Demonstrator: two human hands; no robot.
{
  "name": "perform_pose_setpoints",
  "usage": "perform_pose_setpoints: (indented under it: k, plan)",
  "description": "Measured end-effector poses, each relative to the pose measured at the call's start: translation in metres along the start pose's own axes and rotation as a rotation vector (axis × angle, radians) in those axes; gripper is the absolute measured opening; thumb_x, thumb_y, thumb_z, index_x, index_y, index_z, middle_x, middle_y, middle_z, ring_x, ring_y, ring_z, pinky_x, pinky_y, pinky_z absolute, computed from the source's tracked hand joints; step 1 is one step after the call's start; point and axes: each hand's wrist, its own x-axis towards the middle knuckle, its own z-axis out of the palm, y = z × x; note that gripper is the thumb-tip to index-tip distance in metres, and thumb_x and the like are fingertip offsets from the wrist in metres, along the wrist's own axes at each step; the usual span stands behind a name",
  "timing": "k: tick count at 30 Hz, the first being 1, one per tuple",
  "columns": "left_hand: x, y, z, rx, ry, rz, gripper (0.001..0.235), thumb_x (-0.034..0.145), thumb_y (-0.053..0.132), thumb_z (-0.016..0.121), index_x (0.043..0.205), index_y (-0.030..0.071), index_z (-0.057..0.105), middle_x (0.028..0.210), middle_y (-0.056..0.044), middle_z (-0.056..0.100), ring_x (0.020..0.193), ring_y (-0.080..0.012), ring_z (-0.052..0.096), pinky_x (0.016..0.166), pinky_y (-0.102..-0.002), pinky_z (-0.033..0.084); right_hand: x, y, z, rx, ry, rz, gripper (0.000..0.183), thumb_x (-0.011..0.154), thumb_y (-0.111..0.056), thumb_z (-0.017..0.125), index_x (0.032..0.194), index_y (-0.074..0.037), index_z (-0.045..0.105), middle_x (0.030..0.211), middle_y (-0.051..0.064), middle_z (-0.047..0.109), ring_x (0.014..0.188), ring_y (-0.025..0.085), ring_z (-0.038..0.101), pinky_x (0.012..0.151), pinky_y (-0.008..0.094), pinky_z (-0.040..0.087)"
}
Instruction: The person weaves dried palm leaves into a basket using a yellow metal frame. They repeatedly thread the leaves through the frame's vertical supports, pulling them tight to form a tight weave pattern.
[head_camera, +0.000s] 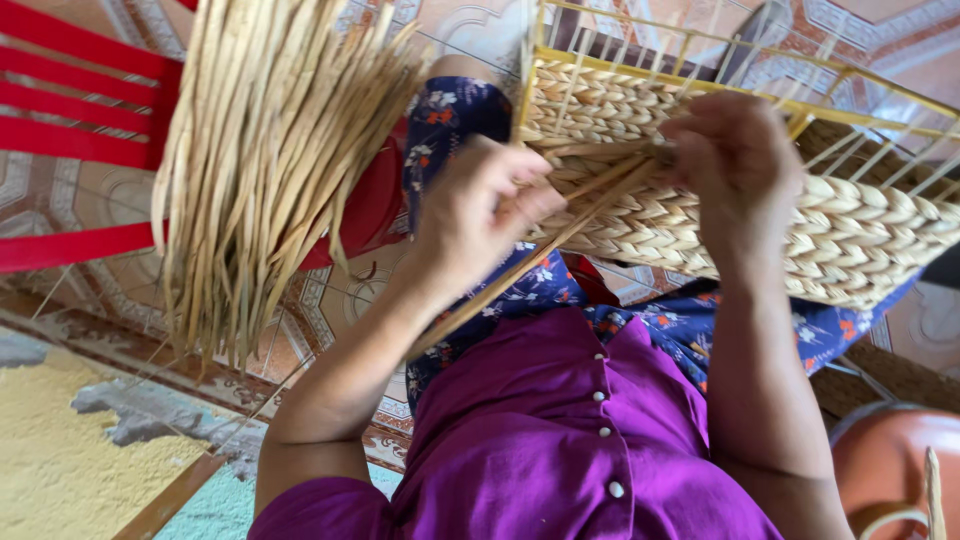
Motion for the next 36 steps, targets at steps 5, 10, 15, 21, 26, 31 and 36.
perform_pose_setpoints:
  k: [5, 10, 15, 21, 26, 31, 36]
  plan:
    - [0.016, -0.124, -0.108, 0.352, 0.405, -0.142, 0.003, 0.112, 0.014, 0.065, 0.114, 0.013, 0.067, 0.106, 0.000, 0.075, 0.087, -0.0101, 0.073, 0.068, -0.021, 0.059, -0.028, 0.004, -0.035, 0.138, 0.100, -0.035, 0.008, 0.118, 0.009, 0.057, 0.115, 0.003, 0.062, 0.105, 0.016, 0.074, 0.073, 0.011, 0.065, 0.067, 0.021, 0.052]
    - [0.011, -0.237, -0.196, 0.756, 0.613, -0.565, 0.017, 0.097, 0.001, 0.066, 0.095, 0.016, 0.075, 0.108, -0.006, 0.069, 0.092, -0.0166, 0.070, 0.080, -0.032, 0.062, -0.046, 0.020, -0.049, 0.167, 0.090, 0.016, 0.006, 0.118, 0.007, 0.058, 0.117, 0.004, 0.064, 0.104, 0.016, 0.074, 0.077, 0.011, 0.067, 0.072, 0.021, 0.053]
    - [0.005, -0.263, -0.218, 0.919, 0.496, -0.805, 0.008, 0.094, 0.013, 0.072, 0.098, 0.020, 0.075, 0.111, -0.008, 0.070, 0.094, -0.0230, 0.069, 0.075, -0.039, 0.059, -0.052, 0.027, -0.051, 0.185, 0.091, 0.058, 0.004, 0.119, 0.003, 0.061, 0.117, 0.003, 0.065, 0.104, 0.016, 0.074, 0.076, 0.010, 0.065, 0.071, 0.020, 0.051]
    - [0.009, -0.266, -0.218, 0.819, 0.430, -0.944, 0.004, 0.094, 0.014, 0.073, 0.096, 0.017, 0.070, 0.110, -0.004, 0.072, 0.093, -0.0185, 0.072, 0.076, -0.034, 0.062, -0.050, 0.029, -0.049, 0.188, 0.088, 0.058, 0.003, 0.117, 0.003, 0.061, 0.116, 0.002, 0.064, 0.105, 0.015, 0.074, 0.078, 0.010, 0.065, 0.072, 0.020, 0.052]
    - [0.000, -0.270, -0.219, 0.898, 0.411, -0.714, 0.016, 0.089, 0.012, 0.076, 0.101, 0.011, 0.066, 0.102, -0.004, 0.069, 0.086, -0.0212, 0.070, 0.068, -0.038, 0.057, -0.052, 0.027, -0.045, 0.198, 0.074, 0.060, 0.004, 0.116, 0.004, 0.061, 0.116, 0.002, 0.064, 0.104, 0.014, 0.074, 0.081, 0.009, 0.065, 0.074, 0.020, 0.052]
    - [0.005, -0.235, -0.217, 0.761, 0.505, -0.239, 0.007, 0.105, 0.002, 0.066, 0.110, 0.006, 0.065, 0.105, -0.009, 0.072, 0.087, -0.0177, 0.073, 0.073, -0.032, 0.059, -0.049, 0.014, -0.047, 0.106, 0.118, 0.058, 0.006, 0.118, 0.001, 0.061, 0.120, 0.005, 0.065, 0.105, 0.014, 0.073, 0.082, 0.008, 0.065, 0.075, 0.019, 0.052]
    - [0.018, -0.128, -0.177, 0.214, 0.163, -0.087, 0.012, 0.116, 0.002, 0.053, 0.121, -0.001, 0.064, 0.095, -0.006, 0.073, 0.074, -0.0111, 0.065, 0.064, -0.026, 0.048, -0.050, -0.008, -0.035, 0.137, 0.125, 0.016, 0.019, 0.115, -0.008, 0.066, 0.130, 0.004, 0.064, 0.100, 0.014, 0.074, 0.074, 0.007, 0.060, 0.069, 0.016, 0.047]
